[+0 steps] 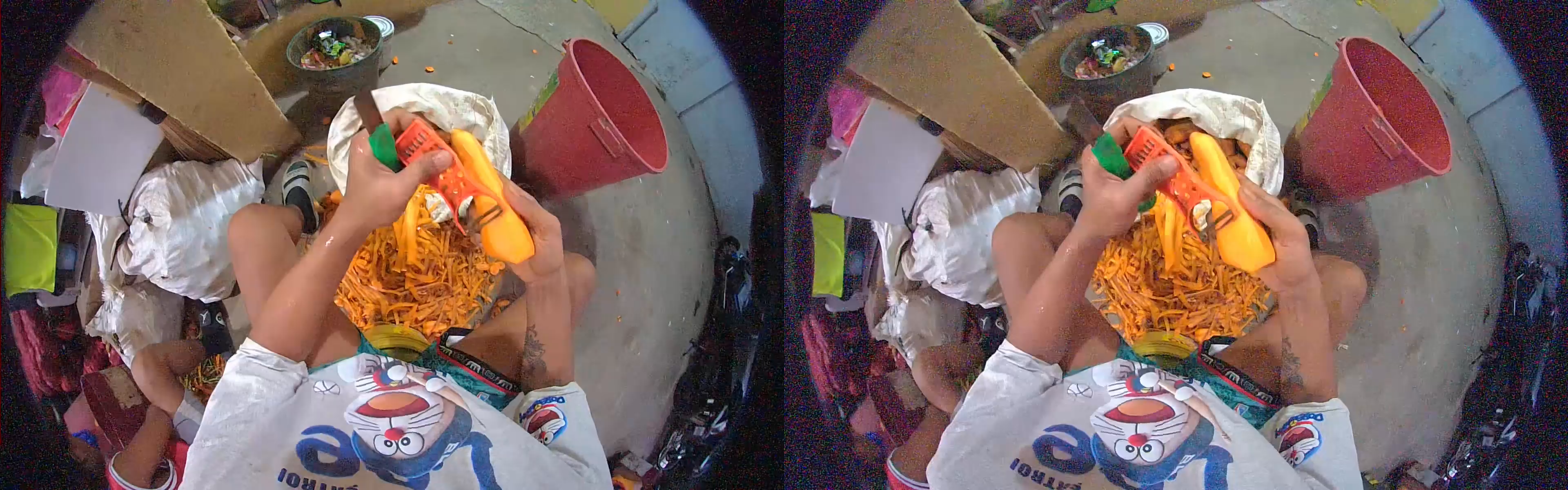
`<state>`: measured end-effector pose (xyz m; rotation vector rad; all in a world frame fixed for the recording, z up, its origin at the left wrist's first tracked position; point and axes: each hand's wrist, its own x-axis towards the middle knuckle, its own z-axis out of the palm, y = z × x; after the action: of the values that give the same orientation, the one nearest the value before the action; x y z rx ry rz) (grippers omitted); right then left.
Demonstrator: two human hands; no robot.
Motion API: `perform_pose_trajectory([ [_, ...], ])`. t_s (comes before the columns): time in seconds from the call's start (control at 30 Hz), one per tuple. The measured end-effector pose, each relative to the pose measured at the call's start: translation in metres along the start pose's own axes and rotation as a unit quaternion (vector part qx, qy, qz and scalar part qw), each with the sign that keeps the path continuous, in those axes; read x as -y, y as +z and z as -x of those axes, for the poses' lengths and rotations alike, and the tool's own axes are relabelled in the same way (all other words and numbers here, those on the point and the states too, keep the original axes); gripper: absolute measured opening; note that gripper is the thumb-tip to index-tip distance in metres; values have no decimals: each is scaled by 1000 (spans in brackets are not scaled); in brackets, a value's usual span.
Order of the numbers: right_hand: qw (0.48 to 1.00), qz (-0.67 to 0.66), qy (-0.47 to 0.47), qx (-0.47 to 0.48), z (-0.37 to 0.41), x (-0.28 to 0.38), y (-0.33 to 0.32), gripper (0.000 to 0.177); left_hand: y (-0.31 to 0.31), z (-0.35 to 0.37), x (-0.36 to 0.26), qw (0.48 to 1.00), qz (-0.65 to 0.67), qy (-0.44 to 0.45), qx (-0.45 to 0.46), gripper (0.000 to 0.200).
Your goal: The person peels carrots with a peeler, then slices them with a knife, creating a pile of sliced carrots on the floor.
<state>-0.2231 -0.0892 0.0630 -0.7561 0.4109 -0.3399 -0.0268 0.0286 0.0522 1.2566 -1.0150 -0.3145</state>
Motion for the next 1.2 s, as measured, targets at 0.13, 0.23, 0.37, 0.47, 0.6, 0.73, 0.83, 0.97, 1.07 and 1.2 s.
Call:
perform_pose_trajectory([
  [0.13, 993, -5, 39, 108, 6, 1, -6, 55, -36, -34, 37, 975, 57, -115, -183, 19],
  [0.23, 990, 42, 13, 137, -1, -5, -14, 55, -41, -37, 39, 976, -117, -97, -156, 19],
  [0.37, 954, 281, -62, -79, -5, -6, -11, 49, -9, -2, 12, 940, -322, -57, 98, 28],
  [0.47, 746, 613, -213, -151, -4, -7, -1, 41, 8, 6, -10, 915, -337, -139, 173, 25],
  [0.6, 674, 677, -283, -88, 0, 1, -1, 41, 9, 9, 8, 920, -320, -85, 208, 29],
  [0.73, 775, 564, -278, -67, -7, -4, -3, 35, -13, 2, 58, 829, -436, -183, 301, 24],
  [0.83, 894, 324, -299, -80, -13, -5, -20, 36, -16, 3, 46, 888, -356, -161, 243, 25],
  [0.97, 924, 107, -358, 73, 1, 22, -22, 55, -36, -3, 39, 877, -399, -184, 196, 25],
  [1.07, 982, 80, -134, 106, 6, 39, -21, 68, -43, -9, 42, 885, -397, -172, 172, 29],
  [1.2, 998, 42, -12, 52, -13, 12, -25, 56, -25, -7, 20, 885, -421, -145, 135, 31],
])
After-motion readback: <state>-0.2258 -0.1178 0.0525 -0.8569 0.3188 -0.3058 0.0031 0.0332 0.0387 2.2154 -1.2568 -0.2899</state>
